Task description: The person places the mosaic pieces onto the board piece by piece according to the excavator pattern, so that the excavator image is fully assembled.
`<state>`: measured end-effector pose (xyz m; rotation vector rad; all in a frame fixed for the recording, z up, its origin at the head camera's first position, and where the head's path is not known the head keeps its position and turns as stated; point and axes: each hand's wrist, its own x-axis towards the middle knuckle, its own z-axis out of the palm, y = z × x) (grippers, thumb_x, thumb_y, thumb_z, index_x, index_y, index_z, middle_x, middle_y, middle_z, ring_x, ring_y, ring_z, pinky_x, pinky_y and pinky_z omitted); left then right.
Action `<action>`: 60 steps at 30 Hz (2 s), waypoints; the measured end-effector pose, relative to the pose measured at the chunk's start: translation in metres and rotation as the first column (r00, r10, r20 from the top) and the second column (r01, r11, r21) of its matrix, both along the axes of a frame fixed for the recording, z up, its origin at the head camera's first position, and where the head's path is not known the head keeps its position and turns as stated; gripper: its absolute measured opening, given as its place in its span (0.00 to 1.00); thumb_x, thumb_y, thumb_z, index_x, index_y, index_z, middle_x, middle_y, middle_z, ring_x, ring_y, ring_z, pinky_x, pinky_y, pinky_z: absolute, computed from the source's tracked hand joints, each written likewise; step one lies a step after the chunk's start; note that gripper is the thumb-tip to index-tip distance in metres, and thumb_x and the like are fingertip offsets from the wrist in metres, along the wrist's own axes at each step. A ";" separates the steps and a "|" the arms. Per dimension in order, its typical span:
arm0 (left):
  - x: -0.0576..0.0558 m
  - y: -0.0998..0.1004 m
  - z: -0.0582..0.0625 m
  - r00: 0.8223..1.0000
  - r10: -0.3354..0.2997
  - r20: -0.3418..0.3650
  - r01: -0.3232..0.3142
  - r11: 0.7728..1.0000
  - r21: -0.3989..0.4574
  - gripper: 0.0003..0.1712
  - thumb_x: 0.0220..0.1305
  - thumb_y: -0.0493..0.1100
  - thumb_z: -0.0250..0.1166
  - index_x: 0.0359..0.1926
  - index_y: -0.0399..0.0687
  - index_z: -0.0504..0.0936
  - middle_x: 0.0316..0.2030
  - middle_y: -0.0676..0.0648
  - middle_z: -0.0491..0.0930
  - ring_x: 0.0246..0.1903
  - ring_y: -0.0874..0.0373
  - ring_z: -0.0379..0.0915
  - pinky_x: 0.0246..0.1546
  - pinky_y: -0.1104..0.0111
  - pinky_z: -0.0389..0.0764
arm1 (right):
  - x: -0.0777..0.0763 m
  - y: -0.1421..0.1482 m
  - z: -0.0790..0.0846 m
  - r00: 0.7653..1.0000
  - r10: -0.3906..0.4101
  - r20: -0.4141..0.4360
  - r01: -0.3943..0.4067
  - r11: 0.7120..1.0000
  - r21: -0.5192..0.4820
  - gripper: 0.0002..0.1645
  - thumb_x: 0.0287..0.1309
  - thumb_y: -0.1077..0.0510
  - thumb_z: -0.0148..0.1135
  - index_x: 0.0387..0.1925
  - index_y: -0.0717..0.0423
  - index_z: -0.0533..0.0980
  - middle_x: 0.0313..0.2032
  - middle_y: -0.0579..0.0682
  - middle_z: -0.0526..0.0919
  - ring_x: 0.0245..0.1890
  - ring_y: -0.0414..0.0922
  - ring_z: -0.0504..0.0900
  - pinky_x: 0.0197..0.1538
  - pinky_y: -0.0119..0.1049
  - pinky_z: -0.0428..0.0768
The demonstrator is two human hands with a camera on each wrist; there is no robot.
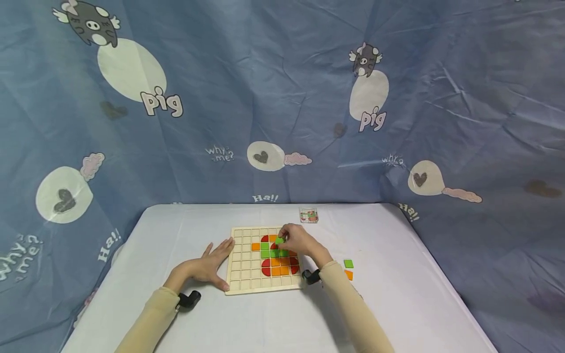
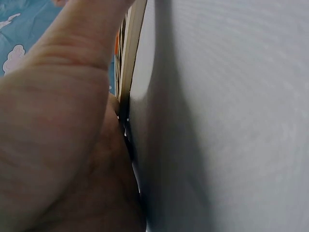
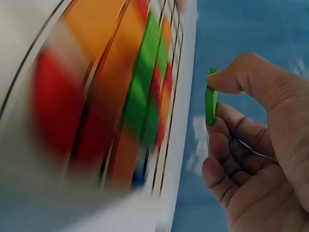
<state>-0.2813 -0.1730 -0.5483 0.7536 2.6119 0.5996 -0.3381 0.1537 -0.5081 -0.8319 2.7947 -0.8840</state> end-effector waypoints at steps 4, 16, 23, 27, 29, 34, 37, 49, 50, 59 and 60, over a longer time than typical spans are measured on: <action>-0.001 -0.001 -0.002 1.000 -0.003 -0.003 0.003 1.000 -0.011 0.81 0.36 0.73 0.73 0.75 0.38 0.35 0.76 0.40 0.30 0.76 0.44 0.24 0.71 0.42 0.24 | -0.001 -0.037 -0.001 0.996 0.088 0.031 -0.088 0.996 0.004 0.12 0.53 0.55 0.70 0.39 0.54 0.79 0.34 0.45 0.80 0.32 0.36 0.77 0.39 0.28 0.80; -0.001 0.000 -0.002 1.000 0.007 0.021 -0.006 1.000 -0.020 0.81 0.35 0.73 0.73 0.76 0.42 0.33 0.77 0.43 0.28 0.76 0.47 0.22 0.72 0.44 0.23 | -0.011 -0.087 -0.026 0.990 0.113 0.089 -0.117 0.992 0.050 0.11 0.54 0.56 0.71 0.39 0.52 0.80 0.35 0.43 0.80 0.32 0.33 0.77 0.37 0.24 0.79; 0.001 0.000 -0.001 1.000 0.002 0.010 -0.002 1.000 -0.023 0.80 0.35 0.73 0.73 0.76 0.42 0.34 0.77 0.43 0.29 0.76 0.47 0.23 0.72 0.43 0.24 | -0.015 -0.095 -0.026 0.987 0.139 0.081 -0.142 0.989 0.036 0.10 0.53 0.57 0.72 0.37 0.52 0.81 0.34 0.43 0.80 0.32 0.33 0.76 0.36 0.24 0.78; 0.001 0.001 0.000 1.000 0.006 0.019 -0.005 1.000 -0.025 0.80 0.35 0.72 0.73 0.76 0.42 0.35 0.77 0.43 0.29 0.76 0.48 0.23 0.72 0.44 0.24 | -0.016 -0.097 -0.025 0.985 0.149 0.082 -0.153 0.987 0.052 0.09 0.53 0.56 0.71 0.37 0.50 0.82 0.34 0.42 0.80 0.31 0.33 0.75 0.36 0.23 0.77; 0.000 0.001 0.000 1.000 0.008 0.020 -0.008 1.000 -0.022 0.80 0.35 0.72 0.74 0.76 0.42 0.35 0.77 0.43 0.29 0.76 0.48 0.23 0.72 0.44 0.23 | -0.015 -0.098 -0.024 0.986 0.150 0.070 -0.155 0.986 0.063 0.08 0.53 0.56 0.71 0.36 0.50 0.82 0.34 0.42 0.80 0.31 0.33 0.75 0.36 0.23 0.77; 0.000 0.000 0.001 1.000 0.007 0.008 -0.007 1.000 -0.025 0.81 0.34 0.73 0.73 0.76 0.42 0.35 0.77 0.43 0.29 0.76 0.47 0.23 0.72 0.44 0.24 | -0.014 -0.100 -0.021 0.988 0.146 0.048 -0.150 0.985 0.090 0.08 0.53 0.57 0.71 0.36 0.51 0.83 0.36 0.44 0.80 0.33 0.34 0.75 0.38 0.24 0.76; 0.001 0.001 0.002 1.000 0.012 0.012 -0.012 1.000 -0.028 0.81 0.34 0.73 0.73 0.76 0.42 0.35 0.77 0.43 0.29 0.76 0.47 0.23 0.72 0.44 0.24 | -0.013 -0.101 -0.019 0.989 0.131 0.074 -0.138 0.986 0.093 0.10 0.53 0.56 0.71 0.38 0.52 0.82 0.36 0.45 0.80 0.34 0.35 0.76 0.39 0.25 0.77; 0.003 0.001 0.002 1.000 0.005 0.013 -0.005 1.000 -0.018 0.81 0.35 0.72 0.74 0.75 0.38 0.35 0.76 0.39 0.30 0.76 0.43 0.24 0.72 0.42 0.25 | 0.013 -0.053 0.001 0.990 0.137 0.029 -0.136 0.990 -0.037 0.15 0.58 0.57 0.67 0.44 0.61 0.77 0.39 0.50 0.81 0.35 0.39 0.77 0.40 0.30 0.79; 0.002 0.001 0.002 1.000 0.010 0.015 -0.010 1.000 -0.023 0.81 0.34 0.73 0.73 0.76 0.39 0.35 0.76 0.40 0.30 0.76 0.44 0.24 0.72 0.42 0.24 | 0.017 -0.045 0.003 0.992 0.125 0.032 -0.124 0.991 -0.042 0.15 0.58 0.57 0.67 0.44 0.61 0.77 0.39 0.51 0.81 0.35 0.40 0.77 0.39 0.30 0.79; 0.000 0.003 -0.001 0.999 0.029 0.016 -0.029 0.999 -0.029 0.82 0.31 0.74 0.73 0.76 0.42 0.36 0.77 0.43 0.30 0.76 0.47 0.24 0.72 0.43 0.24 | 0.061 0.035 0.010 0.999 -0.034 0.003 0.035 0.998 -0.057 0.14 0.53 0.55 0.70 0.39 0.57 0.76 0.34 0.47 0.79 0.35 0.44 0.75 0.35 0.29 0.74; 0.000 0.004 -0.001 0.999 0.028 0.015 -0.028 0.999 -0.027 0.82 0.32 0.74 0.73 0.76 0.41 0.36 0.77 0.42 0.30 0.76 0.47 0.24 0.72 0.42 0.24 | 0.067 0.045 0.010 0.999 -0.055 -0.002 0.054 0.997 -0.060 0.14 0.53 0.55 0.70 0.38 0.56 0.76 0.34 0.46 0.79 0.34 0.44 0.74 0.35 0.29 0.73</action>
